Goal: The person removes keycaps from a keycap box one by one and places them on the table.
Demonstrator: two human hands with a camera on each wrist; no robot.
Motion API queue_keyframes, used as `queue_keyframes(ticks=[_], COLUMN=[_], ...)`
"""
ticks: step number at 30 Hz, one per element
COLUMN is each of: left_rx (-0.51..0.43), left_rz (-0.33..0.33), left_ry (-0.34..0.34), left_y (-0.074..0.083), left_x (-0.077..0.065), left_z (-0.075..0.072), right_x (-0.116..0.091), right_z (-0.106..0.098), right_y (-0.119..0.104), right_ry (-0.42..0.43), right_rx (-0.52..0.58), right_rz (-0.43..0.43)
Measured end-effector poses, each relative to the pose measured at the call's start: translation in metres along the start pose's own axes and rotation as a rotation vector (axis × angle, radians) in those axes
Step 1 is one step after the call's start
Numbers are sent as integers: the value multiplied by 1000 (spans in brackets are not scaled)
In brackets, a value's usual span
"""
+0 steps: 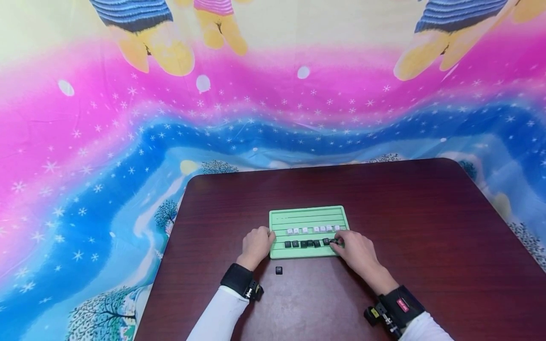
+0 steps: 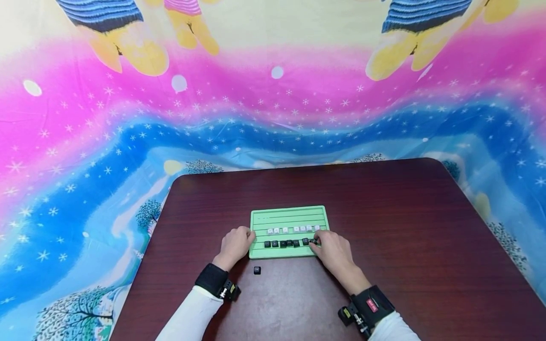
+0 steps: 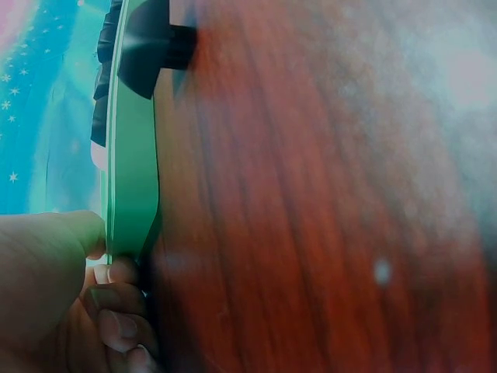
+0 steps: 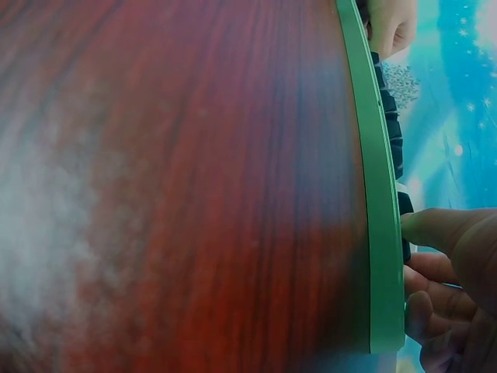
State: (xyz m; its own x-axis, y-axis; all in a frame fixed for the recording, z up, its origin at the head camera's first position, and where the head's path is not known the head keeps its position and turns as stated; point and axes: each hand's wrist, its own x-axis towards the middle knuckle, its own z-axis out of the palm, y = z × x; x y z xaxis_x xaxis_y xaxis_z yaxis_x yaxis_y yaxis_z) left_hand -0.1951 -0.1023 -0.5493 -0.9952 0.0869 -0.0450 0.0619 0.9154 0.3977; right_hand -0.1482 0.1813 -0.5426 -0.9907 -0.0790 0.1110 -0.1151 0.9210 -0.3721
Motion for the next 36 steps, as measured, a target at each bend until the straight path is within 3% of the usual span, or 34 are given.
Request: queue_keyframes(ticks=[22, 36], left_rx=[2, 3], left_rz=[-2, -3], left_ry=[-6, -9], left_y=[-1, 0], left_x=[0, 0], left_z=[1, 1], right_x=[0, -6], right_z=[-5, -4], right_y=[-4, -16], right_ry=[57, 87], right_rx=[26, 57], right_rz=[-3, -67])
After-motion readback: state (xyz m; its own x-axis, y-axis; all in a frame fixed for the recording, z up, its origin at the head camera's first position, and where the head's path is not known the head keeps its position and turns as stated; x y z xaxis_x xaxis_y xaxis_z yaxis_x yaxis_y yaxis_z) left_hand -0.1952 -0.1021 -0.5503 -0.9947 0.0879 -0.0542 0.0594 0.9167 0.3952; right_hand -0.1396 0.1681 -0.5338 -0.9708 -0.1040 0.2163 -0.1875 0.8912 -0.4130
